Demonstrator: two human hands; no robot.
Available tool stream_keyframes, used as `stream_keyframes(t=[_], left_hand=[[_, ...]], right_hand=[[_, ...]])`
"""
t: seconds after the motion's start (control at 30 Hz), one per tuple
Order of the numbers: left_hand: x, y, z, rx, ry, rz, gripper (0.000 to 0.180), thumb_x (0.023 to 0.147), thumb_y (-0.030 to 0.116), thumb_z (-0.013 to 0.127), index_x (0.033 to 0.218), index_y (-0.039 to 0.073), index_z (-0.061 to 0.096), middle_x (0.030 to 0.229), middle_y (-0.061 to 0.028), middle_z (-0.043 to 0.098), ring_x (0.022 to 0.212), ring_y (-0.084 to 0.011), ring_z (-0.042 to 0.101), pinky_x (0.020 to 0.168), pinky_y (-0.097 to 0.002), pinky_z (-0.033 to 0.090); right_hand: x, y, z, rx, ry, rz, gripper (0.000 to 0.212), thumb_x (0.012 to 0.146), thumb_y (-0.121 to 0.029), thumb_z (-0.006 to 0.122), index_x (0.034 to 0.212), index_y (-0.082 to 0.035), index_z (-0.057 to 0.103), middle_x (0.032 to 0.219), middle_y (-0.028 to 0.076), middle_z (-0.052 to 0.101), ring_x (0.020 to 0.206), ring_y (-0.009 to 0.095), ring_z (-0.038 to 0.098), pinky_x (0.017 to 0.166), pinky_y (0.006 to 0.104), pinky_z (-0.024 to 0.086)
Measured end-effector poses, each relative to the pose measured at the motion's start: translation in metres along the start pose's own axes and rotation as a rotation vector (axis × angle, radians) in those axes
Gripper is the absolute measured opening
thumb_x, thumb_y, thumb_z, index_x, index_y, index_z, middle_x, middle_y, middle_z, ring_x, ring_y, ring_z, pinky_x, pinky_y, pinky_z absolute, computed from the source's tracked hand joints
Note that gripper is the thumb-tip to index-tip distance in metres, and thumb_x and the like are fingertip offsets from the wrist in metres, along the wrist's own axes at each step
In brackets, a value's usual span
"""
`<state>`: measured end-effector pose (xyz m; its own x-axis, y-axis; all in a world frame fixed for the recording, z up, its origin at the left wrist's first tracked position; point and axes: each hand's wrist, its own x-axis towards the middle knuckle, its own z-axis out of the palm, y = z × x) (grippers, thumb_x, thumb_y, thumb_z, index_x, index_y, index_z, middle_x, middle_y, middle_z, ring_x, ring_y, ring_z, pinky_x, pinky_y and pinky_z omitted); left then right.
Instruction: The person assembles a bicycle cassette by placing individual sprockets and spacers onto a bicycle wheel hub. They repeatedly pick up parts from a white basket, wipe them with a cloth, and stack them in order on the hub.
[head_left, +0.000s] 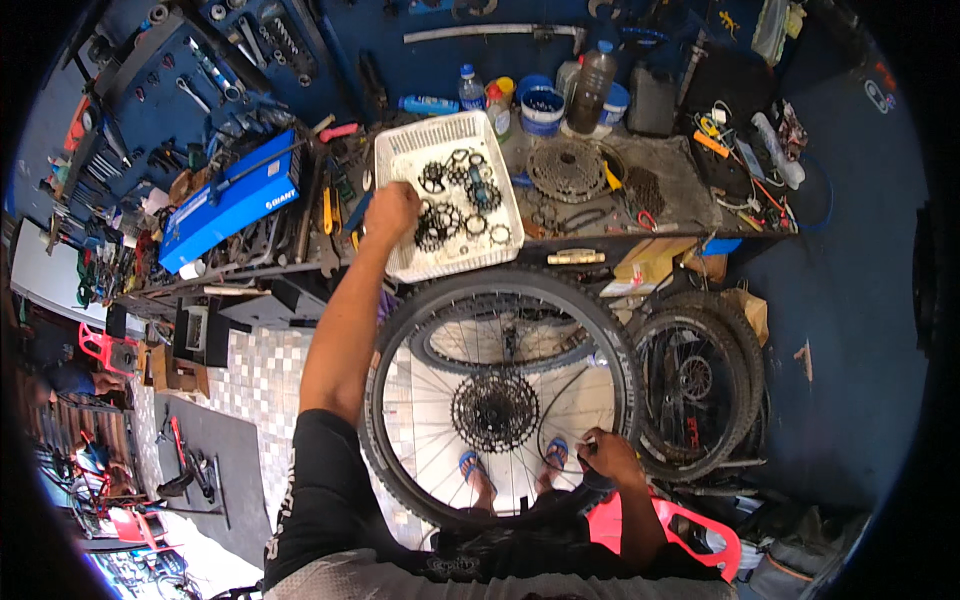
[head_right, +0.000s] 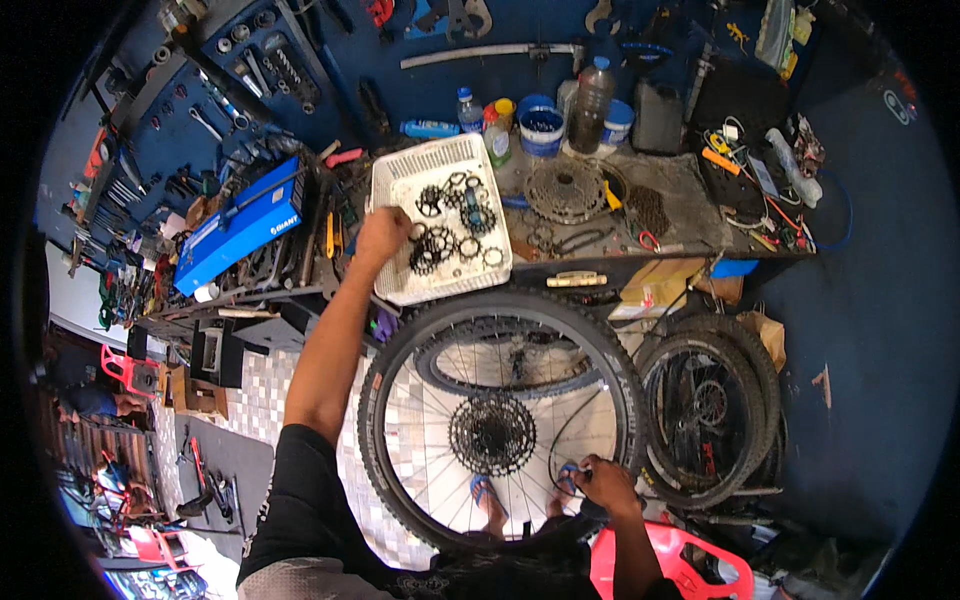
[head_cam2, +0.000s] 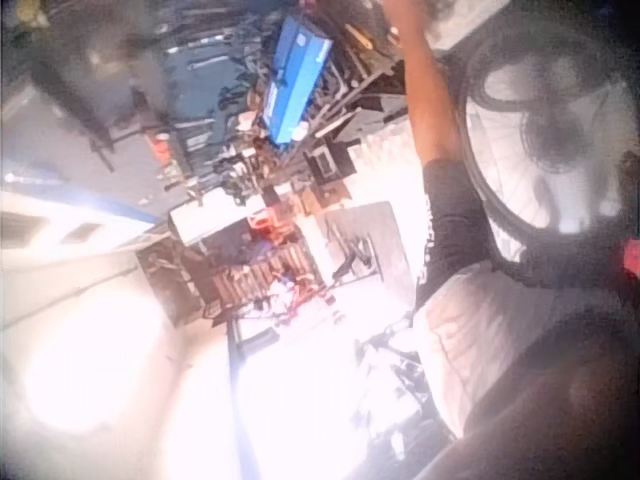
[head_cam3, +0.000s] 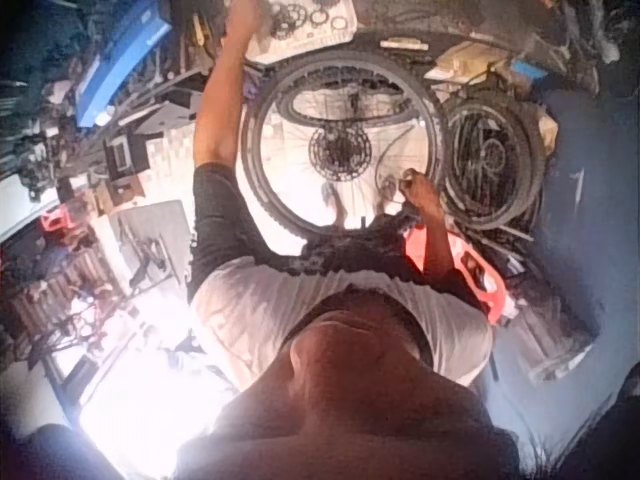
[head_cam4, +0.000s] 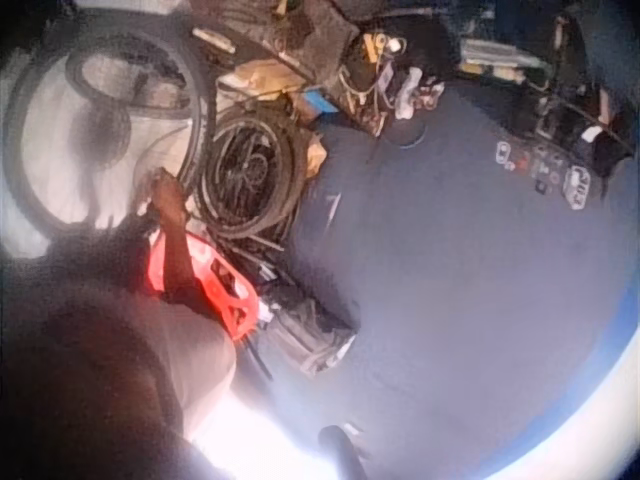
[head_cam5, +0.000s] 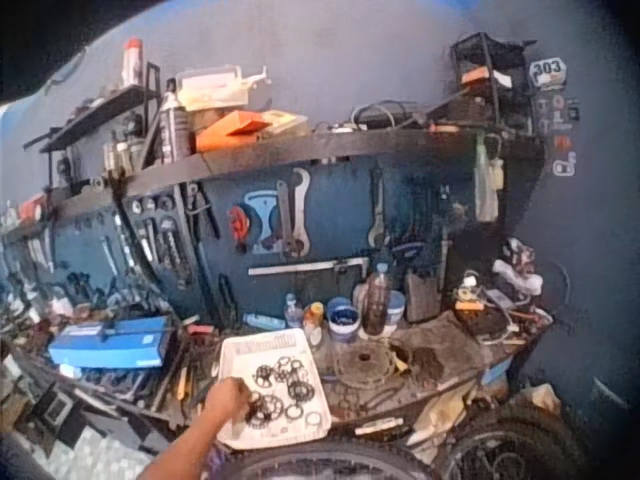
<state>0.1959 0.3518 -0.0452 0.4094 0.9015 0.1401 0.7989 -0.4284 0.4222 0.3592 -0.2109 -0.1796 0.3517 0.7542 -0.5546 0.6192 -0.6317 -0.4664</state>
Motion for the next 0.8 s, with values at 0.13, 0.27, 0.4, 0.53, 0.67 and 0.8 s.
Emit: stream_keyframes(t=[0.13, 0.27, 0.4, 0.53, 0.67, 0.8], left_hand=[[-0.048, 0.011, -0.038, -0.456, -0.049, 0.028, 0.014, 0.09, 0.015, 0.07, 0.091, 0.001, 0.072, 0.084, -0.0137, 0.075, 0.071, -0.0213, 0.073, 0.064, -0.0354, 0.055], [-0.157, 0.008, -0.036, -0.923, -0.172, 0.086, 0.006, 0.091, 0.001, 0.067, 0.096, -0.001, 0.063, 0.091, -0.0078, 0.072, 0.073, -0.0111, 0.066, 0.058, -0.0272, 0.055], [-0.273, -0.003, 0.027, -1.083, -0.266, -0.093, 0.016, 0.089, -0.006, 0.065, 0.092, 0.003, 0.053, 0.089, -0.0094, 0.068, 0.074, -0.0147, 0.067, 0.062, -0.0331, 0.061], [-0.348, -0.014, 0.092, -0.905, -0.454, -0.269, 0.021, 0.086, -0.002, 0.072, 0.092, 0.002, 0.053, 0.098, -0.016, 0.071, 0.097, -0.0236, 0.074, 0.07, -0.036, 0.06], [-0.386, -0.009, 0.127, -0.664, -0.317, -0.05, 0.032, 0.079, 0.002, 0.083, 0.099, 0.002, 0.058, 0.105, -0.0146, 0.072, 0.1, -0.0306, 0.072, 0.082, -0.0391, 0.059], [-0.399, 0.0, 0.135, -0.647, -0.29, -0.038, 0.037, 0.078, 0.003, 0.084, 0.108, 0.003, 0.061, 0.11, -0.0156, 0.069, 0.101, -0.0336, 0.07, 0.081, -0.0414, 0.059]], right_hand=[[-0.006, -0.002, 0.002, 0.006, 0.069, -0.081, 0.04, 0.09, -0.043, 0.071, 0.111, -0.008, 0.07, 0.08, 0.02, 0.072, 0.084, 0.042, 0.072, 0.077, 0.0509, 0.055], [-0.019, -0.009, -0.002, 0.034, 0.051, -0.093, 0.04, 0.091, -0.043, 0.07, 0.111, -0.008, 0.07, 0.083, 0.021, 0.073, 0.086, 0.042, 0.071, 0.079, 0.052, 0.054], [-0.032, -0.02, -0.007, -0.018, -0.032, -0.059, 0.043, 0.091, -0.046, 0.069, 0.111, -0.008, 0.069, 0.094, 0.023, 0.074, 0.095, 0.043, 0.071, 0.084, 0.0527, 0.054], [-0.046, -0.03, -0.006, 0.021, -0.029, -0.067, 0.045, 0.091, -0.048, 0.07, 0.112, -0.009, 0.069, 0.096, 0.023, 0.074, 0.097, 0.043, 0.071, 0.086, 0.0517, 0.054], [-0.061, -0.032, -0.003, -0.037, 0.012, -0.105, 0.037, 0.091, -0.039, 0.069, 0.111, -0.008, 0.07, 0.091, 0.016, 0.077, 0.09, 0.037, 0.074, 0.083, 0.0474, 0.056], [-0.073, -0.032, -0.003, -0.052, -0.01, -0.082, 0.039, 0.092, -0.04, 0.069, 0.113, -0.008, 0.07, 0.092, 0.017, 0.077, 0.092, 0.038, 0.073, 0.085, 0.0479, 0.055]])
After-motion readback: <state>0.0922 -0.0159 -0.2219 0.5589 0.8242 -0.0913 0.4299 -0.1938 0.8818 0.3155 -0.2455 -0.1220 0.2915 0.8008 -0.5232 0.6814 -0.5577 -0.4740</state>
